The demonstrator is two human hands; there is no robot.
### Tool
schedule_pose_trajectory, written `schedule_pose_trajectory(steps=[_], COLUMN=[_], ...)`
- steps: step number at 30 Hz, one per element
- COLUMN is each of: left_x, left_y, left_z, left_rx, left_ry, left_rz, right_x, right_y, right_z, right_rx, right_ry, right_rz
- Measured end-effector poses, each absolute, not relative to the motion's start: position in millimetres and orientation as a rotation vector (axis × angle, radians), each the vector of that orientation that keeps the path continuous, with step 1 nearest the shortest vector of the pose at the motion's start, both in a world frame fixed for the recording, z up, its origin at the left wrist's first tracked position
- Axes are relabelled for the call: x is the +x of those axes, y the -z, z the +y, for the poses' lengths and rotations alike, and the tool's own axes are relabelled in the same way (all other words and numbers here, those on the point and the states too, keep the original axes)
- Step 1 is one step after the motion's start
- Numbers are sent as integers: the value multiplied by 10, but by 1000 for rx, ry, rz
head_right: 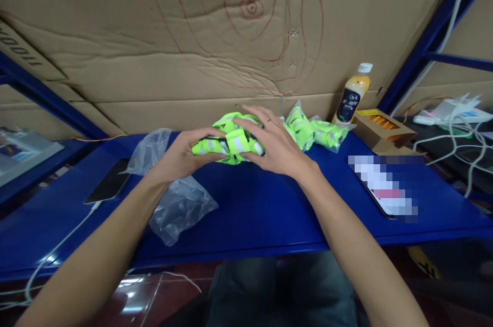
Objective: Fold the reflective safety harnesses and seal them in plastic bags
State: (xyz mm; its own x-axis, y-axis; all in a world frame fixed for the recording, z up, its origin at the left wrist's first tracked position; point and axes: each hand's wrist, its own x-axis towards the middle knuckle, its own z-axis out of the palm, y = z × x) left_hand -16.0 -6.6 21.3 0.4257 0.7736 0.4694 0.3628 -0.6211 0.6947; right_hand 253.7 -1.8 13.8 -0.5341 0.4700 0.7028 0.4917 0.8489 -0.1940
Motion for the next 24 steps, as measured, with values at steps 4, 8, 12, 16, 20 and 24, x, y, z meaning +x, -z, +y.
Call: schedule_pose_trajectory(steps=[4, 8, 12, 16, 20, 24], left_x=[-54, 26, -6, -27, 2, -21], left_y=[-162, -120, -92, -89, -141, -179], left_z=[-132, -106, -14, 9, -11, 1], left_rx=[2183, 2177, 2059, 1773, 1408, 1305], left_ry=[-1147, -1284, -1221, -1150, -1135, -1149], left_rz=[949, 1032, 979, 875, 847, 911], right_x=[2536, 2566, 2543, 2443, 2346, 2301], right_y=[-111, -106, -101, -51, 30, 119], right_z=[-8, 11, -7, -33, -42, -43], right_rx=[-601, -645, -583, -484, -537, -477], right_ry=[-328, -321, -97, 228, 432, 456], right_rz=[-2254, -2182, -2179, -2164, -2110, -2150])
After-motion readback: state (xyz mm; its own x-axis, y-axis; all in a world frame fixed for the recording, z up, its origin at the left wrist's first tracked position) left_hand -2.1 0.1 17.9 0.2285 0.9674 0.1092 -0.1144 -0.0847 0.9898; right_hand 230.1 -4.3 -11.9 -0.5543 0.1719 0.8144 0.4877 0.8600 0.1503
